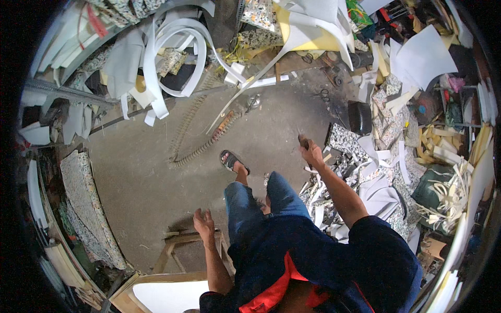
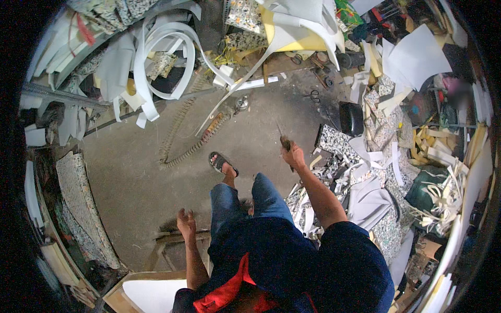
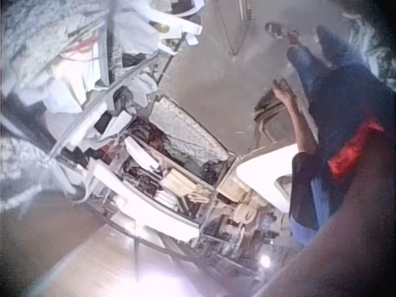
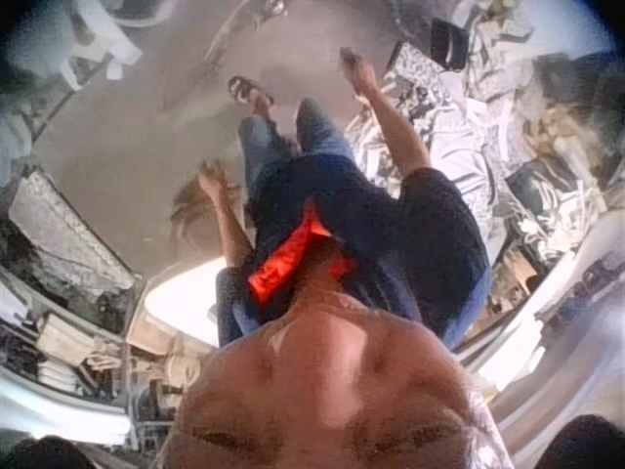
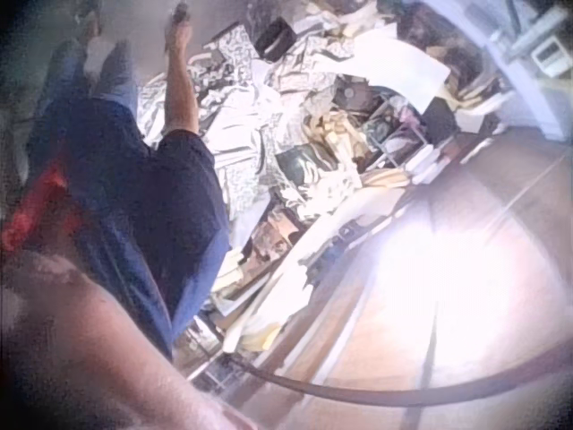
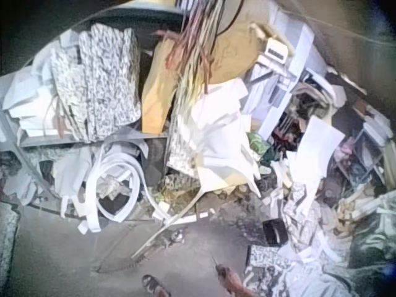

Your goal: The person cuts a large white sheet into a curved shape using a knife, then sands the edges with a sanding block. Finally, the person sprays the finished piece with a spray gun.

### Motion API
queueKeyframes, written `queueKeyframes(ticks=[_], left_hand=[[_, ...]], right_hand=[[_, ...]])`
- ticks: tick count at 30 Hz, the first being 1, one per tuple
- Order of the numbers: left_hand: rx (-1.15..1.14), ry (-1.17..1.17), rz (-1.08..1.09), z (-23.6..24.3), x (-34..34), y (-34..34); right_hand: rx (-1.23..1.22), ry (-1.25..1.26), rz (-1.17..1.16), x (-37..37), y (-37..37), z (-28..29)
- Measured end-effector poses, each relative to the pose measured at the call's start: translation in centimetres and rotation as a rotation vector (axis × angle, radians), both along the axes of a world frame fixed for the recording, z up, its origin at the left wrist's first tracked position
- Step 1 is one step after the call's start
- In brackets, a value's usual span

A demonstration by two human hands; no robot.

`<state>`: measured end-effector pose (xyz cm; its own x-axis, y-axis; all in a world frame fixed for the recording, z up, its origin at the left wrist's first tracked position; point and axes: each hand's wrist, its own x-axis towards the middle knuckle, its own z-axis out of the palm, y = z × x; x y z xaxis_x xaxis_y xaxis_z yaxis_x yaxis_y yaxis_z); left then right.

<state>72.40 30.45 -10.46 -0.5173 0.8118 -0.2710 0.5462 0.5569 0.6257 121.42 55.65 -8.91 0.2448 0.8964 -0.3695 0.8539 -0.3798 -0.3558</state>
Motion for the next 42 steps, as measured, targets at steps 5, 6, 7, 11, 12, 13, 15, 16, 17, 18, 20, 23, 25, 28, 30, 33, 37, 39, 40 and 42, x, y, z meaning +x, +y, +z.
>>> queueKeyframes(ticks=[5, 6, 7, 11, 12, 13, 15, 16, 17, 18, 20, 23, 25, 28, 30, 33, 37, 39, 40, 42], left_hand=[[-0.083, -0.45, 0.187, -6.0, 0.7, 9.4], [-0.155, -0.399, 0.112, -6.6, 1.7, 10.7], [-0.228, -0.347, 0.042, -7.0, 3.3, 11.6], [-0.48, -0.142, -0.022, -7.7, 9.6, 14.8], [-0.556, -0.192, 0.023, -7.8, 10.9, 15.5], [-0.637, -0.152, 0.015, -8.2, 12.2, 16.4], [-0.803, -0.069, -0.007, -8.6, 15.0, 17.6], [-0.807, -0.09, 0.035, -8.9, 16.1, 18.1], [-0.807, -0.107, 0.084, -9.2, 17.0, 18.6], [-0.823, -0.128, 0.147, -9.4, 18.0, 18.9], [-0.864, -0.094, 0.142, -9.6, 19.8, 19.0], [-0.944, -0.122, 0.191, -9.5, 22.3, 18.9], [-0.974, -0.136, 0.201, -9.7, 23.7, 19.0], [-1.044, -0.161, 0.231, -9.8, 25.2, 19.4], [-1.041, -0.183, 0.248, -9.8, 25.7, 19.9], [-1.091, -0.191, 0.257, -9.8, 26.0, 20.9], [-1.129, -0.201, 0.305, -9.7, 25.9, 22.1], [-1.099, -0.201, 0.309, -9.7, 25.6, 22.7], [-1.125, -0.191, 0.322, -9.6, 25.5, 22.8], [-1.105, -0.263, 0.372, -9.5, 25.0, 22.9]], right_hand=[[0.003, -0.108, -0.167, 0.5, 12.5, -8.1], [-0.041, -0.162, -0.217, 0.7, 14.9, -9.6], [-0.014, -0.137, -0.18, 1.1, 17.5, -11.0], [-0.023, -0.011, -0.266, 2.8, 26.7, -15.9], [-0.026, 0.042, -0.32, 3.1, 29.3, -17.6], [-0.038, -0.028, -0.286, 3.7, 31.7, -19.5], [-0.082, -0.187, -0.218, 5.8, 36.9, -23.8], [-0.058, -0.204, -0.154, 7.2, 39.0, -26.1], [-0.063, -0.231, -0.11, 8.3, 40.8, -28.9], [-0.088, -0.222, -0.053, 10.0, 42.7, -31.3], [-0.182, -0.179, -0.039, 12.6, 46.0, -36.5], [-0.138, -0.172, 0.064, 15.7, 50.4, -42.6], [-0.115, -0.307, 0.07, 17.0, 52.3, -44.9], [-0.008, -0.396, 0.136, 17.6, 52.7, -46.8], [0.094, -0.43, 0.165, 17.6, 51.8, -47.0], [0.3, -0.412, 0.173, 16.6, 49.2, -46.0], [-0.465, -0.231, 0.181, 9.4, 40.5, -45.2], [-0.537, 0.119, 0.292, 3.5, 35.0, -45.7], [-0.498, 0.338, 0.257, 0.6, 32.0, -46.1], [-0.557, 0.762, 0.049, -4.4, 28.2, -47.9]])
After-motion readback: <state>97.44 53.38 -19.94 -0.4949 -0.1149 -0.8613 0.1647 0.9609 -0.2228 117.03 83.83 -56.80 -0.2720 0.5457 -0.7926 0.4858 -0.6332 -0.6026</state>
